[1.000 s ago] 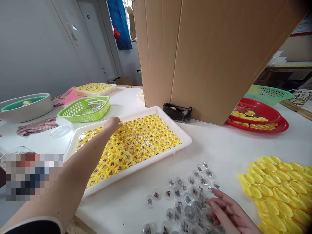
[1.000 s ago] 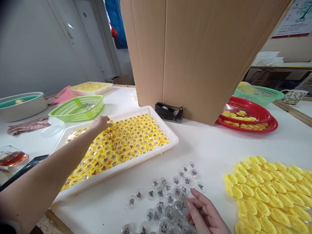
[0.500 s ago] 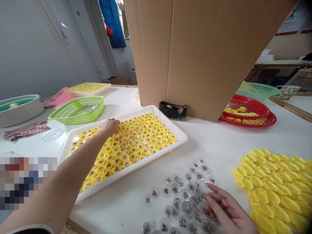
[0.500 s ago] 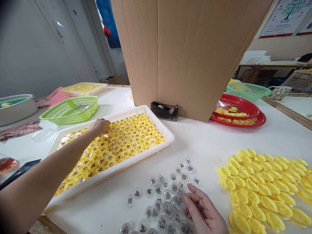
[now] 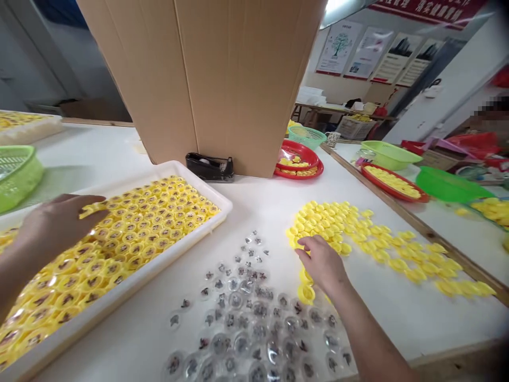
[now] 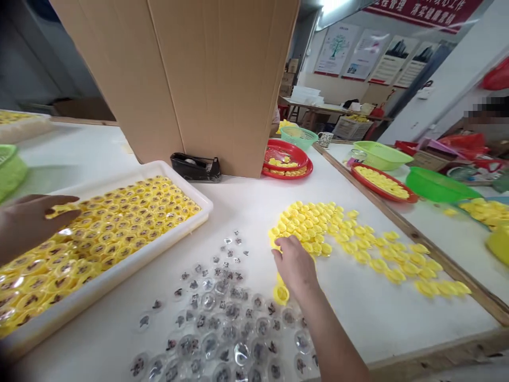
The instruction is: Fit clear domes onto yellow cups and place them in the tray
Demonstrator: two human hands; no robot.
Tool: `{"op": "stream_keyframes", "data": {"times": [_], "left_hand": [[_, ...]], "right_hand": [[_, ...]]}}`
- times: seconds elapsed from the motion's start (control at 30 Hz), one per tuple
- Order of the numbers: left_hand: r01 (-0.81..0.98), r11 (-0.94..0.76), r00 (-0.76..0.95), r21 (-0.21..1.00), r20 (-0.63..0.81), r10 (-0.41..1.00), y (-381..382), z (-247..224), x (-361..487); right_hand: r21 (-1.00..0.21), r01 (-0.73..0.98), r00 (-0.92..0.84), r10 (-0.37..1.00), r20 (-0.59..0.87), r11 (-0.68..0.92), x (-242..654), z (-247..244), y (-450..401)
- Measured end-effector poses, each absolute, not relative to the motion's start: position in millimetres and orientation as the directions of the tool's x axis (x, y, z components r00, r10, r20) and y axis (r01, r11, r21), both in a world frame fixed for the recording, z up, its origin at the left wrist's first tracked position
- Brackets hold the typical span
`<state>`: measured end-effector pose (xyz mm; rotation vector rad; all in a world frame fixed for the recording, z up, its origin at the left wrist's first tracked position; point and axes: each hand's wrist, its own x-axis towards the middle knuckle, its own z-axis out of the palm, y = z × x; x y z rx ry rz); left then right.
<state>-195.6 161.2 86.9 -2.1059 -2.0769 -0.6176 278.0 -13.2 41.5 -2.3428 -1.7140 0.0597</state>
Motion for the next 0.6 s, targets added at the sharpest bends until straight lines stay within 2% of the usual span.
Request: {"op": "stream_keyframes", "data": {"times": [0.1,0.17,0.23,0.33,0.43,0.6], "left_hand": [[0.929,-0.211,0.078,0.306,0.395,0.915,99.8,95.7,-143.6],[0.83,-0.354,0.162,0.431,0.42,0.893,63.3,91.6,-109.4],[0.723,-0.414,0.221,0.553,0.383,0.897,36.9,80.9,-80.6],[0.632,-0.355,0.263,0.688,0.24,0.934,15.4,61.7,-48.1],[0.584,-0.249,0.285,0.773,0.092,0.954,7.3,47.9,-24.1],[0.551,-0.107,0.288,0.828,-0.068,0.955,7.1,38.3,1.2]], "right_hand": [[-0.122,0.932,0.349,0.936,0.054,-0.341,296.2,46.2,4.2],[-0.077,0.937,0.343,0.939,0.008,-0.342,298.9,44.5,14.2],[-0.047,0.94,0.336,0.941,-0.033,-0.338,297.8,41.8,20.5],[-0.018,0.944,0.328,0.941,-0.079,-0.33,294.5,39.6,22.7],[-0.001,0.951,0.306,0.945,-0.118,-0.308,290.4,39.1,20.3],[0.002,0.972,0.232,0.958,-0.17,-0.235,274.4,38.5,13.2]]}}
